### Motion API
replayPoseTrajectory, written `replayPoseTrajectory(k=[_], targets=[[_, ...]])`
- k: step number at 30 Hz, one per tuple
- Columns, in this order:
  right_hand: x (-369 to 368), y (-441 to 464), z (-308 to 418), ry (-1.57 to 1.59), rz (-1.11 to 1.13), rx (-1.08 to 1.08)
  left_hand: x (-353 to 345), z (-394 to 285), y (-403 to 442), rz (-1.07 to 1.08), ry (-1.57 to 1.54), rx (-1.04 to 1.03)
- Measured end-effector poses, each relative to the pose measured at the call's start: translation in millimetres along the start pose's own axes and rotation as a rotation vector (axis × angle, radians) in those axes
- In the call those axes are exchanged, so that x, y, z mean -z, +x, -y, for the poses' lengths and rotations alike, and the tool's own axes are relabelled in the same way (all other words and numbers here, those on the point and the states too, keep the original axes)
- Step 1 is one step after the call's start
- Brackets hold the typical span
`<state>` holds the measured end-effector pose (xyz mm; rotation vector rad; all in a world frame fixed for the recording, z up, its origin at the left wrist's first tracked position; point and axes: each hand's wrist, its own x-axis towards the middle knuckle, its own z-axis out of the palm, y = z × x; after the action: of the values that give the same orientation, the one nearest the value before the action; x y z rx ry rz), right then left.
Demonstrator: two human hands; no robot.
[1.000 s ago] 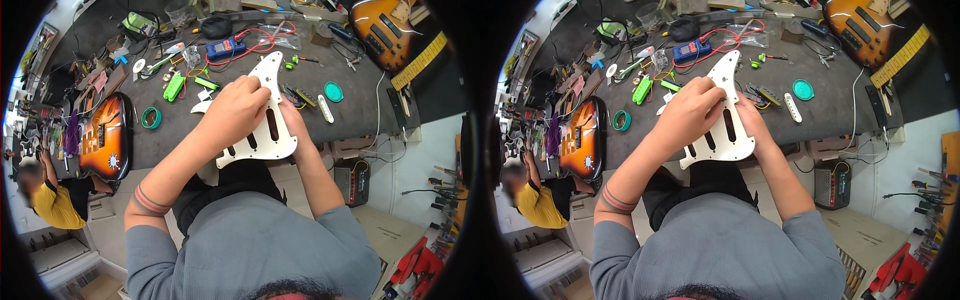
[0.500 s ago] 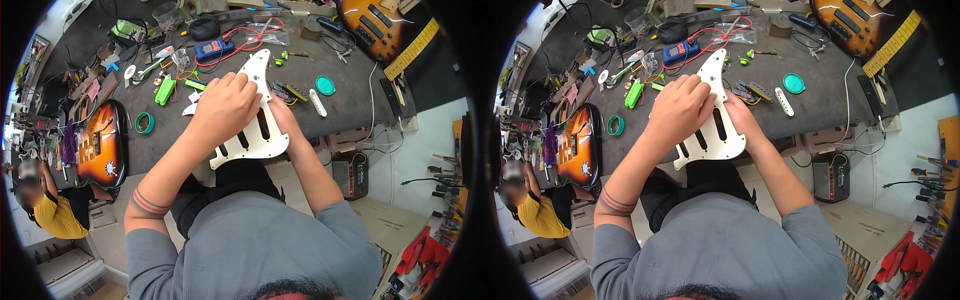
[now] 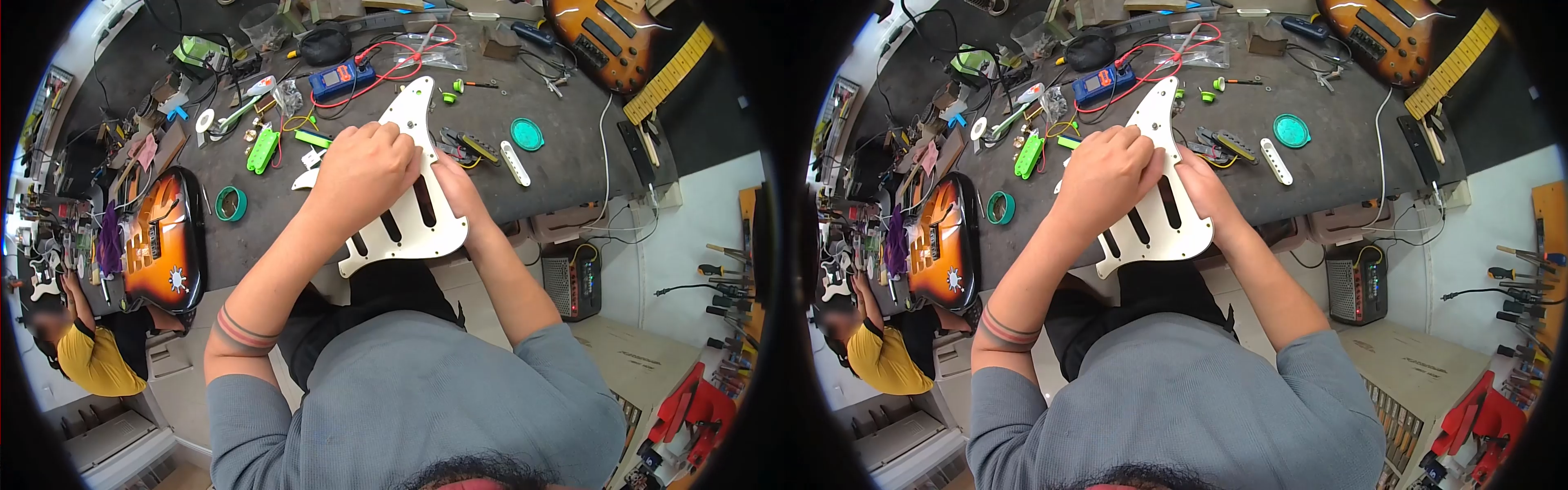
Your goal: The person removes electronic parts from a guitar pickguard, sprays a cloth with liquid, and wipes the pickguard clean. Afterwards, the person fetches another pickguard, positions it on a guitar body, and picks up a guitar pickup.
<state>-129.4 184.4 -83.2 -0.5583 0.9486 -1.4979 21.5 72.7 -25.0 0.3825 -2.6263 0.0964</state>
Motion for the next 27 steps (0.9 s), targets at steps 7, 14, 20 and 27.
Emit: replayPoseTrajectory(k=[7, 14, 20, 27], targets=[[-1, 1, -1, 0.027, -0.017, 0.003, 13, -1, 0, -0.027, -0.185, -0.046], [-2, -1, 1, 0.001, -0.035, 0.005, -2, 1, 3, 0.005, 0.017, -0.021], [-2, 0, 0, 0.034, -0.042, 0.004, 15, -5, 3, -0.035, -0.125, -0.008], [-2, -1, 2, -0.003, -0.050, 0.019, 4, 2, 3, -0.058, -0.125, -0.045]])
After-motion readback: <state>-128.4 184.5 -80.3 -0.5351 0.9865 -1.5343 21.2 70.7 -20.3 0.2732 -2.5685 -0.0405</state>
